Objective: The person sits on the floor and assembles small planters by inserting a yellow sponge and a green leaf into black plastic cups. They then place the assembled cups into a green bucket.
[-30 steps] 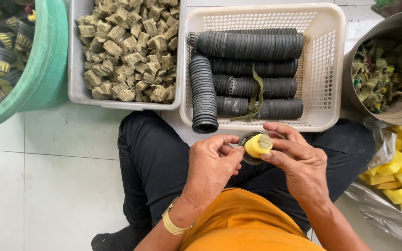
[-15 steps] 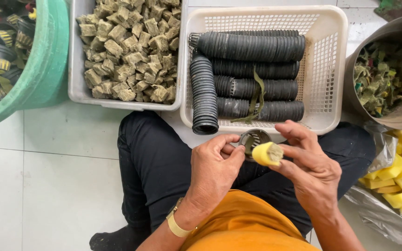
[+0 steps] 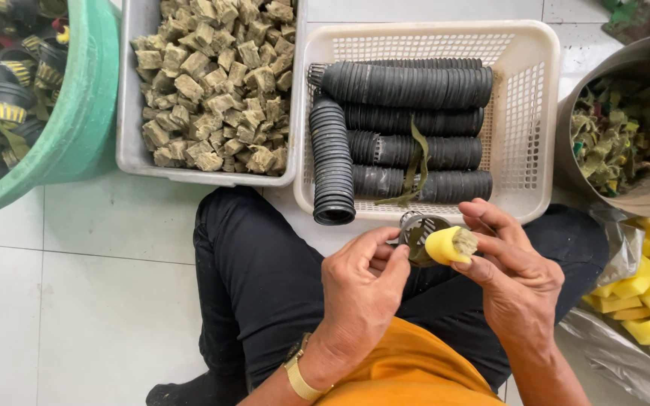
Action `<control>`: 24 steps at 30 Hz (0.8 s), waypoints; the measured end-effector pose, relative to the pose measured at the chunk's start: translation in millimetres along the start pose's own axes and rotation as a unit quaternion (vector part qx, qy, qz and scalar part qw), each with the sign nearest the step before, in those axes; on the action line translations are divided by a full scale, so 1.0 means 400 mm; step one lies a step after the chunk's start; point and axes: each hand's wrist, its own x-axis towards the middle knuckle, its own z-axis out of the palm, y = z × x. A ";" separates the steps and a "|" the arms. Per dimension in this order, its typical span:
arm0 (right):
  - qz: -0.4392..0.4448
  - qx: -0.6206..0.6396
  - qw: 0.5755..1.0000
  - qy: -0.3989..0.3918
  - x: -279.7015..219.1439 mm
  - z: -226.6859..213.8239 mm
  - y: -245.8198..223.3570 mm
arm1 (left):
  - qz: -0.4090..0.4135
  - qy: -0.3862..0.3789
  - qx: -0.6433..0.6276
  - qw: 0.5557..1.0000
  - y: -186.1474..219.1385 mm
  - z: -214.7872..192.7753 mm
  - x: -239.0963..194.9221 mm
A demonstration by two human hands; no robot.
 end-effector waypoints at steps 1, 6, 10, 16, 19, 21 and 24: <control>-0.015 -0.021 1.000 0.006 -0.001 0.003 -0.001 | -0.001 0.006 -0.017 1.000 0.001 0.004 -0.005; -0.030 -0.043 0.998 0.024 -0.006 0.013 -0.014 | 0.018 0.019 -0.043 0.999 -0.007 0.019 -0.013; 0.006 -0.005 0.998 0.056 -0.006 -0.006 0.005 | 0.070 0.011 -0.047 0.996 -0.004 0.022 -0.020; 0.110 0.146 0.971 0.153 0.018 -0.066 0.023 | 0.119 -0.028 -0.114 0.986 -0.040 0.014 -0.014; 0.106 0.136 0.972 0.162 0.013 -0.085 0.027 | 0.060 0.006 -0.189 0.980 -0.078 0.014 0.036; 0.068 0.083 0.986 0.127 0.011 -0.039 -0.010 | -0.057 -0.070 -0.291 0.953 -0.088 0.012 0.061; -0.002 -0.037 0.996 0.078 0.006 0.013 -0.063 | -0.212 -0.189 -0.445 0.849 -0.117 0.024 0.080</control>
